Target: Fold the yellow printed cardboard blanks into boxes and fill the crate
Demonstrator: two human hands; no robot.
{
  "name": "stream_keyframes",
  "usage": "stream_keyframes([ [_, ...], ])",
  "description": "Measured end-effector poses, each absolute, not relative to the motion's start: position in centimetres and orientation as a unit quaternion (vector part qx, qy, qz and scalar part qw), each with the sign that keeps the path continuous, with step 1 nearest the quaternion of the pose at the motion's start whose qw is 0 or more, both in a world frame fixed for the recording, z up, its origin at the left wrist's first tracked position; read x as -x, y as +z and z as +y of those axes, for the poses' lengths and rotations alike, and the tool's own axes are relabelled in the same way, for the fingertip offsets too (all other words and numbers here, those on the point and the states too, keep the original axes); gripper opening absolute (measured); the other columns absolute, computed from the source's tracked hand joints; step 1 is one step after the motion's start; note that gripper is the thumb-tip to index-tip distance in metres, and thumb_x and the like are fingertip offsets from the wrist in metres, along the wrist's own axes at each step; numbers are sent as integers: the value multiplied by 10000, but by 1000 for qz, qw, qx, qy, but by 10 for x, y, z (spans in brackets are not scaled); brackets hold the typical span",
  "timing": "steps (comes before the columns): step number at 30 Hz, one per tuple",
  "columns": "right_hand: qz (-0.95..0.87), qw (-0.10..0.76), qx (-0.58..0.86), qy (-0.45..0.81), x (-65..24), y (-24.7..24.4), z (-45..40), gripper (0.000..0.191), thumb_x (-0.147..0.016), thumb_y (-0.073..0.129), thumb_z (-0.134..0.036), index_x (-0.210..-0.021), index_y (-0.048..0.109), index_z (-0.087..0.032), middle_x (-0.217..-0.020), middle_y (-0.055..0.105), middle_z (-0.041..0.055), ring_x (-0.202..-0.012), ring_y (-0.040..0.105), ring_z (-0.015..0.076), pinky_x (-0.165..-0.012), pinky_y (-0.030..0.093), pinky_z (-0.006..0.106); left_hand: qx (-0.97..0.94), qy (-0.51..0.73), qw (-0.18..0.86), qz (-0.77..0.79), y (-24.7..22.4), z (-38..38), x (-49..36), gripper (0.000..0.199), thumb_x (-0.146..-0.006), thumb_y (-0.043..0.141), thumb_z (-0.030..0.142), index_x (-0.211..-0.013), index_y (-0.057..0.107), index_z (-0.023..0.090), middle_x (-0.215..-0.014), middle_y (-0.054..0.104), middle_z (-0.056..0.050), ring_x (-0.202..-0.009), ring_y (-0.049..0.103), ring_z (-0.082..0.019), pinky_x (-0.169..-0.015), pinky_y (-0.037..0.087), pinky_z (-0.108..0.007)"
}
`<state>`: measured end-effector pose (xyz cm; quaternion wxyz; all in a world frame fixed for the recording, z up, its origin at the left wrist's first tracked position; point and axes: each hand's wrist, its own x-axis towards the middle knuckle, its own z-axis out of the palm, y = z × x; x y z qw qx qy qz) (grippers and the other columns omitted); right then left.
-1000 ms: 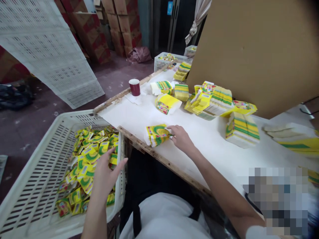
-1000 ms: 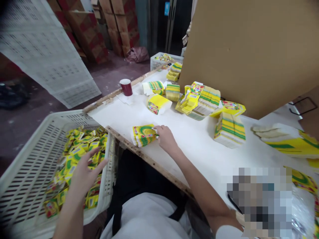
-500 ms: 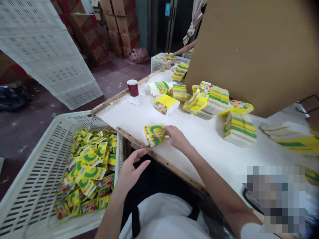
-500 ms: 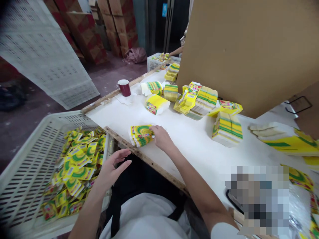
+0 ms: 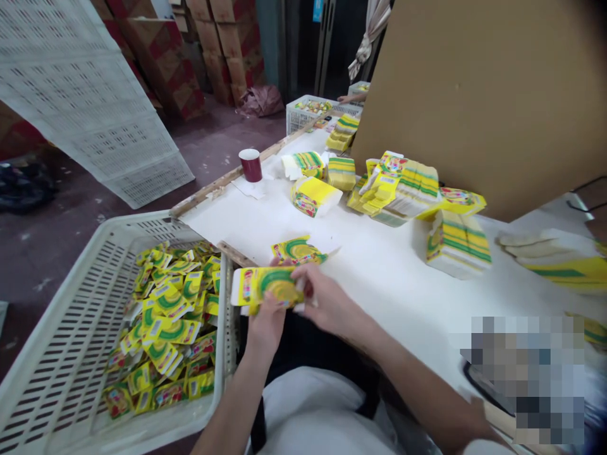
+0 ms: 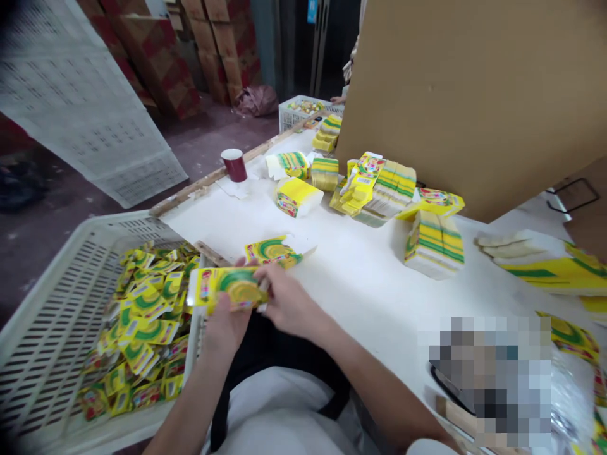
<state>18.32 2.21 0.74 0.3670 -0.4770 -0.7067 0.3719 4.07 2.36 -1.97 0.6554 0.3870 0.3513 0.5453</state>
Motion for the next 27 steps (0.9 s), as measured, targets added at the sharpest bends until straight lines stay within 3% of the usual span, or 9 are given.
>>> stream_keyframes([
  [3,-647,421,415,481,-163,6,3,462,-700,578,-79,-1103,410,-231,-846,507,-14,-698,521,114,-632,460,235,-270,650,639,310,-4,33,-48,453,-825,299,592,-887,557,226,-834,606,-23,-854,594,-172,-827,471,-353],
  [7,-628,445,400,497,-146,3,-6,561,-673,659,-126,-1179,444,-239,-1060,538,38,-898,531,160,-782,458,289,-199,695,625,295,8,41,-49,444,-789,354,625,-727,499,209,-627,457,27,-588,484,-101,-636,462,-246],
  [10,-605,446,428,501,-143,-4,-3,548,-621,714,-141,-1120,507,-234,-982,580,17,-838,537,160,-738,451,281,-220,674,614,347,2,40,-47,531,-702,388,729,-719,500,210,-619,463,25,-560,477,-105,-569,459,-242],
  [13,-521,509,424,538,-150,-12,5,400,-654,707,-196,-1021,548,-217,-815,594,-20,-704,538,128,-660,438,258,-333,634,587,378,-11,34,-44,572,-656,430,748,-864,547,228,-771,579,-10,-723,575,-162,-679,501,-300],
  [15,-485,536,402,563,-158,-14,10,324,-667,712,-231,-964,588,-201,-835,626,-7,-734,566,134,-677,442,261,-394,617,549,403,-21,29,-39,459,-692,552,606,-959,563,232,-907,619,-23,-856,596,-179,-796,489,-323],
  [18,-499,525,418,549,-169,-11,12,191,-679,713,-269,-840,659,-182,-779,663,12,-707,591,145,-659,455,271,-418,606,495,461,-31,25,-30,242,-734,623,384,-888,618,196,-859,656,-19,-827,614,-171,-818,486,-326],
  [21,-570,520,458,442,-184,-4,9,80,-735,667,-256,-788,694,-204,-724,682,22,-637,594,146,-606,464,280,-469,554,504,468,-28,26,-16,209,-744,618,356,-832,663,172,-826,685,-38,-828,628,-196,-825,489,-346],
  [24,-670,500,492,245,-202,6,8,133,-798,598,-205,-851,709,-255,-805,709,42,-759,616,180,-730,470,349,-526,531,520,413,-8,31,2,446,-725,599,482,-1051,627,178,-1097,643,-99,-1054,573,-269,-932,435,-401],
  [27,-753,402,512,97,-211,13,6,196,-836,558,-195,-897,699,-317,-876,714,17,-906,590,200,-911,384,432,-629,477,462,404,14,34,13,812,-600,640,613,-1273,460,195,-1308,496,-127,-1247,403,-323,-1048,298,-462],
])
